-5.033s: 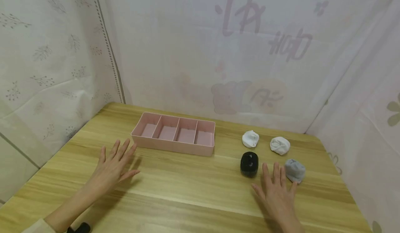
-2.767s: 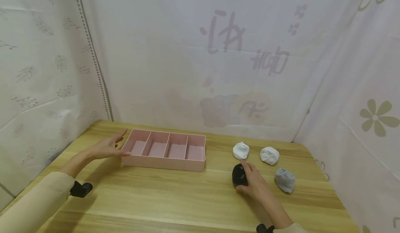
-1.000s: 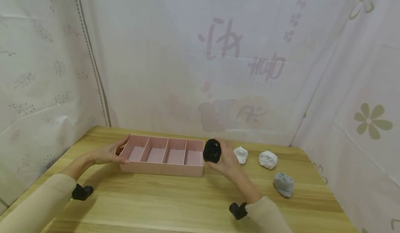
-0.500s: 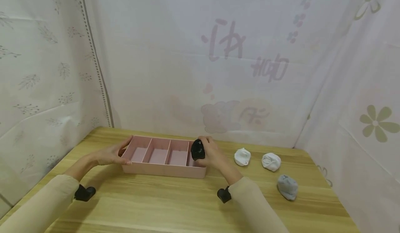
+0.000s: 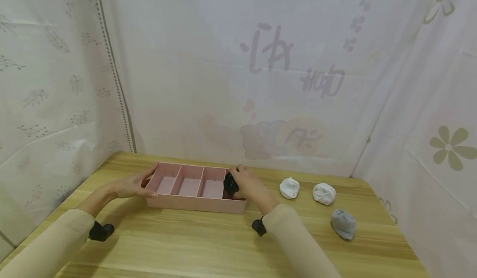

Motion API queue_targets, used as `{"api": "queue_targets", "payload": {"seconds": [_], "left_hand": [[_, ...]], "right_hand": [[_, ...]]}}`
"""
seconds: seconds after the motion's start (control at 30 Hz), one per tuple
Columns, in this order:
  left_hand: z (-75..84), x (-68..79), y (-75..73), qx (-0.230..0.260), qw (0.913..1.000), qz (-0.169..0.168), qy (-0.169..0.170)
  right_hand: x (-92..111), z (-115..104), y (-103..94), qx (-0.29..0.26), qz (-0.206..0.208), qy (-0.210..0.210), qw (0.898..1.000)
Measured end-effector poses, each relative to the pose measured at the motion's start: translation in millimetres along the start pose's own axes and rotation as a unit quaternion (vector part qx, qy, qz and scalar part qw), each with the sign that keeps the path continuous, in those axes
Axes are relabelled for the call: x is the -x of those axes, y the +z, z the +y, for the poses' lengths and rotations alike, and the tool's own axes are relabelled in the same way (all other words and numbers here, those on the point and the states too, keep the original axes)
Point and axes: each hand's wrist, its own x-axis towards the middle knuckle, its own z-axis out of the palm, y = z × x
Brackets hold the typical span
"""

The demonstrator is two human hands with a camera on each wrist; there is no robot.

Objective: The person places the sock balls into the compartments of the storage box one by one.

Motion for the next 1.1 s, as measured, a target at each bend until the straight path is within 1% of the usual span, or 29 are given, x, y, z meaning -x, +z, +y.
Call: {"api": "queue_targets", "payload": {"seconds": [0.2, 0.33, 0.4, 0.5, 0.67, 0.77, 0.9, 1.0, 1.1], "left_hand": [[1.4, -0.1, 0.2, -0.009, 1.0000, 0.001, -0.002], [1.4, 0.7, 0.1, -0.014, 0.9999, 0.002, -0.008], [1.2, 0.6, 0.4, -0.016, 0.9998, 0.001, -0.009], [0.9, -0.2, 1.0, -0.014, 0.9999, 0.000, -0.007], [1.9, -0.9, 0.7, -0.006, 1.0000, 0.005, -0.003], [3.3, -0.8, 0.6, -0.010, 0.9999, 0.010, 0.000], [3.6, 0.2, 1.2, -0.011, 0.9999, 0.010, -0.004], [2.8, 1.0, 1.8, -0.001, 1.0000, 0.005, -0.005], [1.5, 1.8, 1.7, -0.001, 1.0000, 0.006, -0.001]], "right_hand": [[-4, -5, -0.5, 0.032, -0.032, 0.018, 0.999], [-7, -5, 4.5, 0.085, -0.054, 0.012, 0.995], [-9, -4, 8.3, 0.113, -0.053, 0.000, 0.992], [-9, -4, 13.8, 0.141, -0.047, -0.010, 0.989], [-8, -4, 16.7, 0.165, -0.051, -0.003, 0.985], [-7, -5, 15.4, 0.166, -0.054, 0.002, 0.985], [-5, -4, 15.0, 0.149, -0.054, 0.000, 0.987], [-3, -2, 15.7, 0.114, -0.049, -0.003, 0.992], [1, 2, 15.8, 0.061, -0.033, -0.005, 0.998]]}}
